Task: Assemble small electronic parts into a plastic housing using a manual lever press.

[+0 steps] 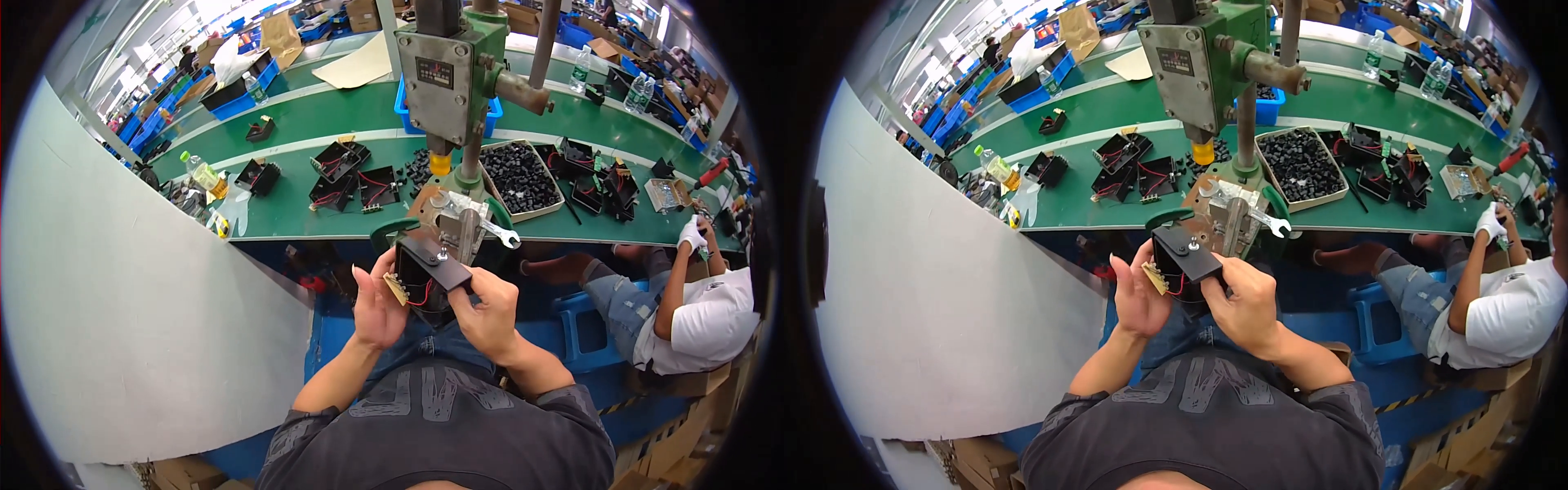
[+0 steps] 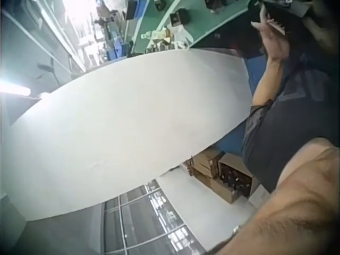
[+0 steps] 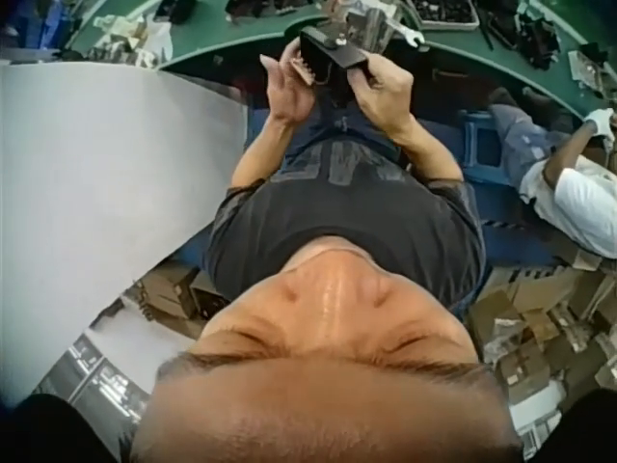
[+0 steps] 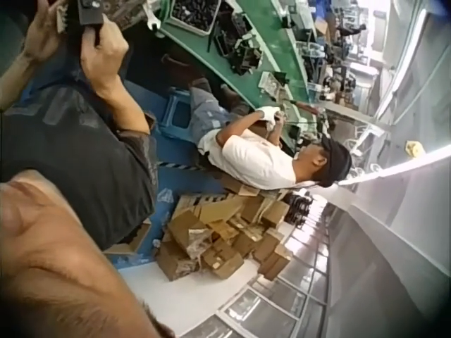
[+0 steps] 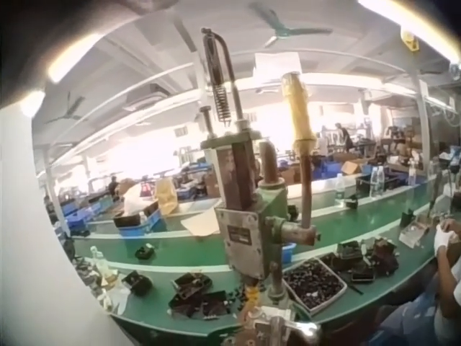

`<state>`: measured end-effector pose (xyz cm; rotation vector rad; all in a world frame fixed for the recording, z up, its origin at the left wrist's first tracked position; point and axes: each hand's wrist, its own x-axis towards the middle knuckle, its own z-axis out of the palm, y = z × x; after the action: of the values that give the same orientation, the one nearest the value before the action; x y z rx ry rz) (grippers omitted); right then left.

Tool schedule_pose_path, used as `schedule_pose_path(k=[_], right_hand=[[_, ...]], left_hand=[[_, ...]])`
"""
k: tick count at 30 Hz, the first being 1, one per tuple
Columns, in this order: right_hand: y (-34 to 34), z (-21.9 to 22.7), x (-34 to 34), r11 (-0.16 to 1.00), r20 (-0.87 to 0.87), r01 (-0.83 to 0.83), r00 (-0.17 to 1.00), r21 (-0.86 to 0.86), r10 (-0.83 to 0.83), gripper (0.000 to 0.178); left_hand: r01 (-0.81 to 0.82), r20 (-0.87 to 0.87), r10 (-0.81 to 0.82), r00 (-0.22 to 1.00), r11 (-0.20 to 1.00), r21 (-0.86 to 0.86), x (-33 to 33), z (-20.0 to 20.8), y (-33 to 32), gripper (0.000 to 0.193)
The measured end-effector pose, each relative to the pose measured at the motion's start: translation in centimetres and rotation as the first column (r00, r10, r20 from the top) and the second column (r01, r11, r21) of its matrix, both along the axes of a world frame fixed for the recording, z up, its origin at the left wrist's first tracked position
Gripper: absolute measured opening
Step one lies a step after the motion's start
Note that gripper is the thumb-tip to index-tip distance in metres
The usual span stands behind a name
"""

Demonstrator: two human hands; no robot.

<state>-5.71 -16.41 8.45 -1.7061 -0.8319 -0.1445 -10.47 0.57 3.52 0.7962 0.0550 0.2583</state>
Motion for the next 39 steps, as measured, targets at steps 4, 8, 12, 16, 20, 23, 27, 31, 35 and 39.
schedule_pose_path(k=[4,8,12,16,20,23,27,31,35,39], right_hand=[[0.9,-1.3,-1.6,0.991,0.06,0.114,0.991,0.068,-0.118,0.035],[1.3,-2.4,-2.4,0.99,0.245,0.126,0.96,0.059,-0.137,0.036],[-1.1,-2.1,-1.4,0.986,-0.026,-0.125,0.991,0.115,0.128,0.035],[-1.2,0.4,-0.3,0.976,-0.061,-0.195,0.978,0.093,0.202,0.032],[-0.6,1.1,0.2,0.982,0.056,-0.187,0.981,0.032,0.185,0.029],[-0.3,0.2,1.0,0.978,0.244,-0.208,0.949,0.01,0.199,0.028],[-0.2,-0.7,0.9,0.995,0.346,-0.088,0.936,0.039,0.069,0.027],[-0.4,-0.3,1.2,0.998,0.364,-0.029,0.931,0.046,0.011,0.028],[-1.3,0.7,3.4,0.995,0.272,-0.058,0.962,0.081,0.034,0.033],[-4.2,-1.9,13.4,0.901,0.177,0.432,0.891,-0.053,-0.417,0.019]], left_hand=[[-0.193,0.078,0.188,0.979,0.979,0.06,-0.3,0.0,-1.5,0.056],[-0.019,-0.082,0.022,0.996,0.999,0.035,0.1,-1.3,-0.4,0.053],[0.038,-0.13,-0.042,0.991,0.999,-0.031,0.2,-3.4,1.8,0.05],[0.059,-0.161,-0.047,0.986,0.995,0.075,-0.1,-2.5,2.0,0.047],[0.073,-0.183,-0.027,0.983,0.966,0.25,-0.6,-0.3,1.6,0.045],[0.076,-0.208,0.006,0.978,0.921,0.383,-0.2,0.4,1.3,0.044],[-0.021,-0.142,0.096,0.985,0.89,0.456,0.1,1.4,0.6,0.034],[-0.149,0.032,0.157,0.987,0.827,0.542,1.4,1.2,0.1,0.035],[-0.209,0.106,0.181,0.978,0.822,0.53,2.4,0.7,0.6,0.037],[-0.214,0.048,0.217,0.975,0.863,0.458,3.6,-0.2,2.3,0.039]])
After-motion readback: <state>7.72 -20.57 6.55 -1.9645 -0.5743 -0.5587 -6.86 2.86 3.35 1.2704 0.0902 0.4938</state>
